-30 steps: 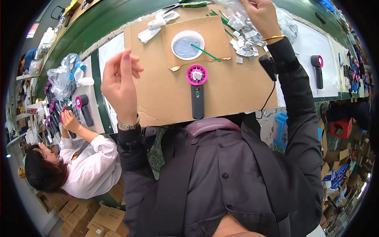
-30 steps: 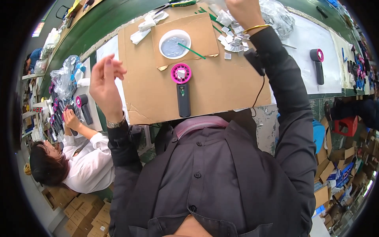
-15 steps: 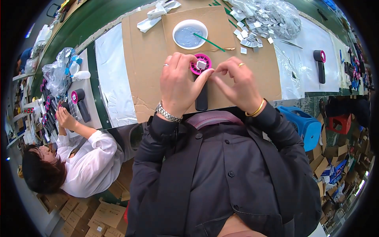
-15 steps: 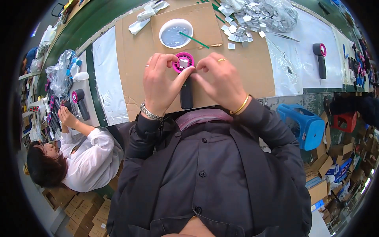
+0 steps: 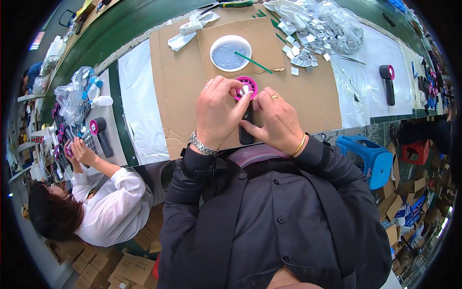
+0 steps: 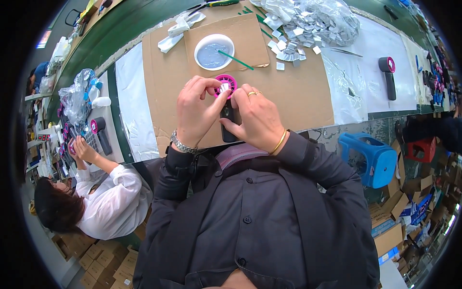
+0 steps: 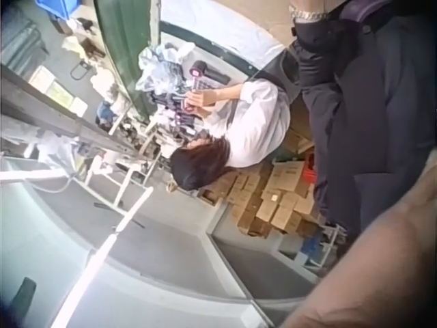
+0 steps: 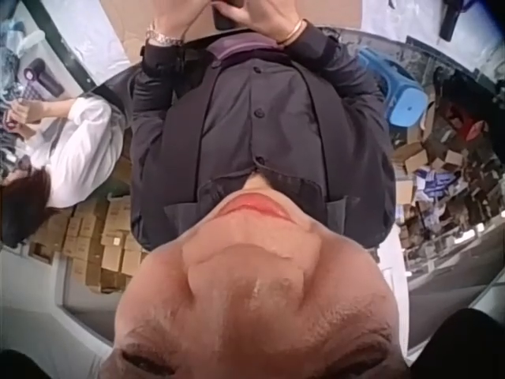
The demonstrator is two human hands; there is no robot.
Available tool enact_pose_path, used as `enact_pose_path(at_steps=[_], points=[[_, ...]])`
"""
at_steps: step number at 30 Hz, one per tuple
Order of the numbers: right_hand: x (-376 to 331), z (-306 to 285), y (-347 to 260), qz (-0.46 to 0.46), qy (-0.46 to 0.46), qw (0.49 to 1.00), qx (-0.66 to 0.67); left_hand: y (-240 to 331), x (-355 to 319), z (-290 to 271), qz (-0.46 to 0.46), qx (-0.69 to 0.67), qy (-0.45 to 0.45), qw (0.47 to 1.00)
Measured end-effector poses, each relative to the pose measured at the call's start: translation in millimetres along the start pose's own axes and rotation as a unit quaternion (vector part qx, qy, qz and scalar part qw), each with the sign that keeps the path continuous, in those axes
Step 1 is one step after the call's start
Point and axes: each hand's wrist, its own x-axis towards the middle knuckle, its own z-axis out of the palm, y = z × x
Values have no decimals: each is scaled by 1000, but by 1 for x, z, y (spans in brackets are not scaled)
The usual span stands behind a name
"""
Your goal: The person applies a liquid adhesive or cleaning solution to specific components of a hair dryer using an applicator brush and then wipes the area with a cloth.
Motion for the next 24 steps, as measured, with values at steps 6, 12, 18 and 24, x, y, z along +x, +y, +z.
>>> enact_pose_path(at_steps=[6, 12, 18, 24], points=[[3, 3, 4, 3, -8, 1000, 16, -15, 1, -6, 6, -101, -59, 993], [5, -7, 13, 2, 2, 999, 37, -22, -1, -14, 189, 7, -51, 981], [38, -23, 41, -18, 148, 987, -65, -14, -6, -11, 177, 15, -39, 983], [54, -13, 53, 5, 62, 992, -112, -19, -10, -6, 218, 65, -18, 974]])
